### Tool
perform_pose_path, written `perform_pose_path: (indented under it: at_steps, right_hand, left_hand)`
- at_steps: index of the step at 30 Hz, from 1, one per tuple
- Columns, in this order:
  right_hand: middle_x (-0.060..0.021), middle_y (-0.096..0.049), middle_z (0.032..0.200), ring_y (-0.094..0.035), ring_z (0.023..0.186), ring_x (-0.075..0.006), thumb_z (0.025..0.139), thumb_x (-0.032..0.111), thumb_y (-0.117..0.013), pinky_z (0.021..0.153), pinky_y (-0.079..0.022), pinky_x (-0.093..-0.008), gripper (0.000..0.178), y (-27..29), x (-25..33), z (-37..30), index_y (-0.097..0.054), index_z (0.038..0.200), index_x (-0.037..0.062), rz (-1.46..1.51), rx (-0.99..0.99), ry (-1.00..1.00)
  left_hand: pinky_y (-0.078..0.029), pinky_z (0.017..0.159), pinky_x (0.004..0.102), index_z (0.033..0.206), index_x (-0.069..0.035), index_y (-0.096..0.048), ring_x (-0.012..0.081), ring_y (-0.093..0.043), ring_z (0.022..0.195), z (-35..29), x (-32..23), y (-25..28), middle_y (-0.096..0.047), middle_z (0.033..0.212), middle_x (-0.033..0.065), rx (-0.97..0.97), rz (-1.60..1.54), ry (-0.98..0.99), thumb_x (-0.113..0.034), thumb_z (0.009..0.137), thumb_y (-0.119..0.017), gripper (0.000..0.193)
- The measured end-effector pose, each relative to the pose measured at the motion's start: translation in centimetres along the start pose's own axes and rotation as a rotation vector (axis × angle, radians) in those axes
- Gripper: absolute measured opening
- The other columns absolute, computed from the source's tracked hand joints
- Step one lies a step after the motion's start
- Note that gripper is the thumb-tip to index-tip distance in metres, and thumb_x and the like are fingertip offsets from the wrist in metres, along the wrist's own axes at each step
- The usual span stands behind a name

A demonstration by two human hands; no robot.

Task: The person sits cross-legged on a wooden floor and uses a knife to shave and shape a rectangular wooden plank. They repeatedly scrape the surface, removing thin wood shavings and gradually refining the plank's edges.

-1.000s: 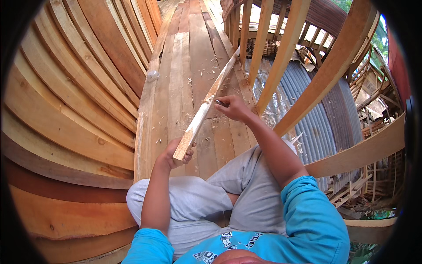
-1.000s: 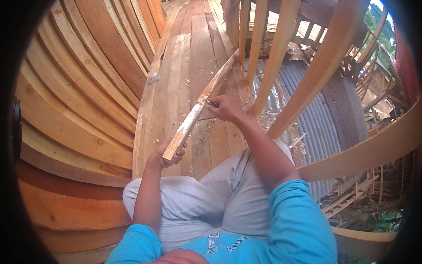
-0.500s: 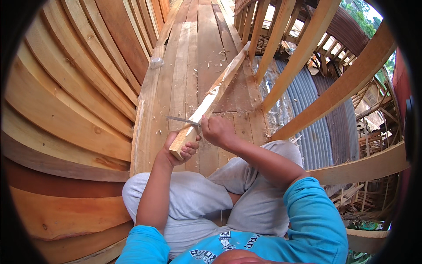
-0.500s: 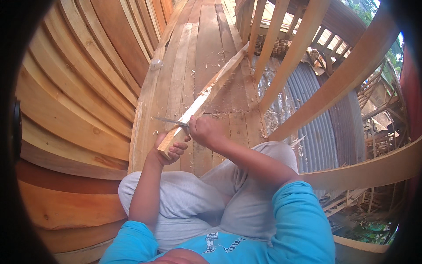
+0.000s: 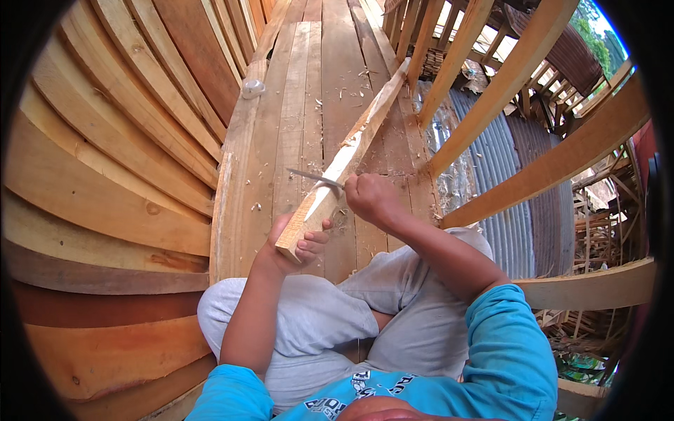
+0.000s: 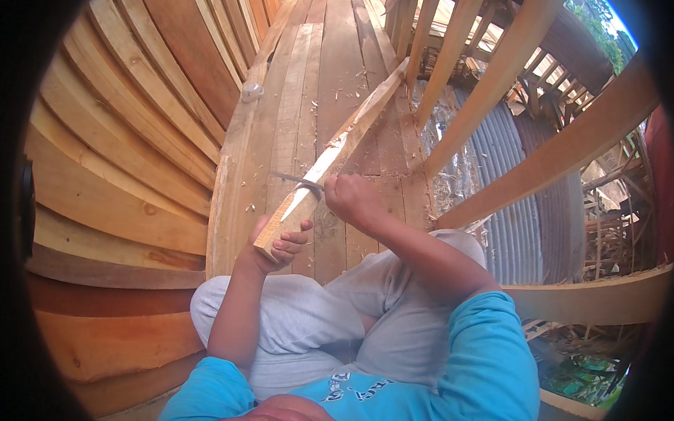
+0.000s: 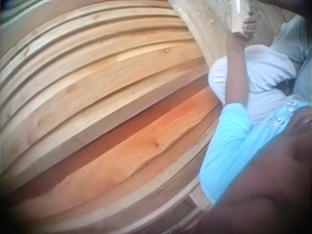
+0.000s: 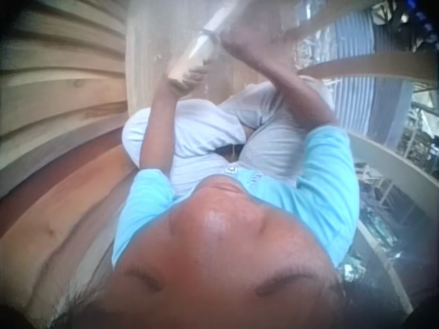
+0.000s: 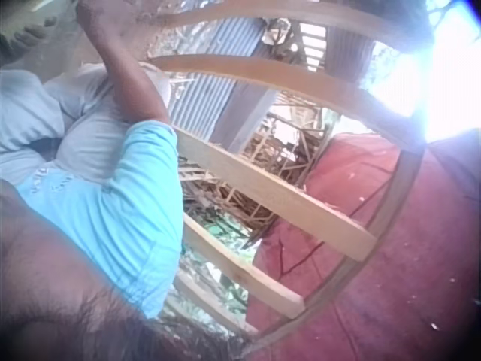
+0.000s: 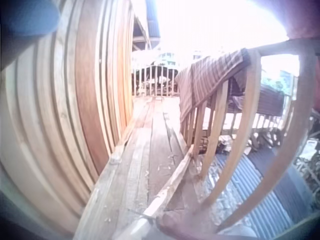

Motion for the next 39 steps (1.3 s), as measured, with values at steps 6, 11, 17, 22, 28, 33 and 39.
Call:
perform_pose_path:
  at_steps: [6, 11, 17, 22, 28, 33, 39]
  right_hand:
    - [-0.0249, -0.067, 0.076, -0.065, 0.073, -0.0443, 0.091, 0.03, -0.041, 0.073, -0.052, -0.053, 0.045, 1.4, -3.4, 3.8, -0.068, 0.07, -0.0001, -0.087, -0.022, -0.083]
    - [-0.0261, -0.066, 0.076, -0.066, 0.074, -0.0443, 0.091, 0.031, -0.042, 0.073, -0.052, -0.0531, 0.046, 1.6, -6.0, 4.2, -0.069, 0.072, -0.0013, -0.078, -0.045, -0.045]
    - [-0.0307, -0.064, 0.082, -0.065, 0.079, -0.0456, 0.093, 0.033, -0.04, 0.078, -0.051, -0.0532, 0.05, 0.2, -1.7, 2.5, -0.068, 0.077, -0.0048, -0.075, 0.091, -0.05]
    - [-0.034, -0.063, 0.083, -0.065, 0.08, -0.0453, 0.094, 0.034, -0.04, 0.076, -0.051, -0.0528, 0.052, 1.5, -7.0, 5.6, -0.066, 0.076, -0.0076, -0.029, -0.015, -0.122]
    - [-0.0311, -0.063, 0.077, -0.064, 0.077, -0.0453, 0.095, 0.035, -0.039, 0.074, -0.051, -0.0541, 0.052, 0.3, 2.9, -0.4, -0.065, 0.071, -0.0041, -0.077, 0.258, 0.033]
    - [-0.0279, -0.065, 0.078, -0.063, 0.076, -0.0478, 0.094, 0.032, -0.035, 0.075, -0.051, -0.0534, 0.052, 2.4, -8.4, 6.7, -0.068, 0.073, -0.0031, -0.128, -0.063, -0.144]
    - [-0.0283, -0.065, 0.08, -0.063, 0.08, -0.0478, 0.095, 0.032, -0.037, 0.079, -0.049, -0.0549, 0.051, 1.3, 1.3, 0.5, -0.067, 0.075, -0.004, -0.086, 0.186, -0.079]
  left_hand:
    - [-0.045, 0.043, 0.0269, 0.111, 0.002, -0.042, 0.0159, -0.05, 0.054, 0.7, 0.4, 0.0, -0.045, 0.072, 0.0071, -0.025, -0.028, 0.033, -0.031, 0.097, -0.034, 0.037]
    - [-0.045, 0.042, 0.0279, 0.11, 0.0, -0.043, 0.0158, -0.049, 0.053, 1.9, 1.4, 0.7, -0.045, 0.072, 0.0066, -0.078, 0.048, 0.038, -0.035, 0.098, -0.034, 0.038]
    - [-0.044, 0.041, 0.0281, 0.109, 0.0, -0.043, 0.0156, -0.049, 0.052, 0.8, 0.8, 0.6, -0.045, 0.071, 0.0063, -0.092, -0.007, 0.008, -0.037, 0.098, -0.035, 0.039]
    - [-0.043, 0.041, 0.0272, 0.11, 0.0, -0.043, 0.0158, -0.05, 0.053, 1.0, 1.6, -0.4, -0.045, 0.071, 0.0069, -0.113, 0.03, 0.014, -0.035, 0.097, -0.034, 0.038]
    - [-0.044, 0.042, 0.027, 0.111, 0.001, -0.043, 0.0166, -0.051, 0.053, -0.6, 0.7, 0.0, -0.046, 0.072, 0.0073, -0.062, -0.001, -0.003, -0.036, 0.098, -0.035, 0.039]
    - [-0.043, 0.04, 0.0273, 0.109, 0.0, -0.043, 0.0165, -0.051, 0.051, 0.9, 2.5, -1.5, -0.046, 0.071, 0.007, -0.084, -0.077, 0.015, -0.036, 0.098, -0.035, 0.039]
    - [-0.044, 0.04, 0.0269, 0.112, 0.0, -0.043, 0.0163, -0.051, 0.052, -0.7, 0.8, 0.6, -0.046, 0.071, 0.0065, -0.141, 0.074, -0.018, -0.036, 0.098, -0.035, 0.039]
Point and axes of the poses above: each hand's wrist, its own z-axis towards the middle knuckle, its own y-axis out of the back of the hand, x = y × z, the point moved 8 cm from there along z, towards the middle knuckle
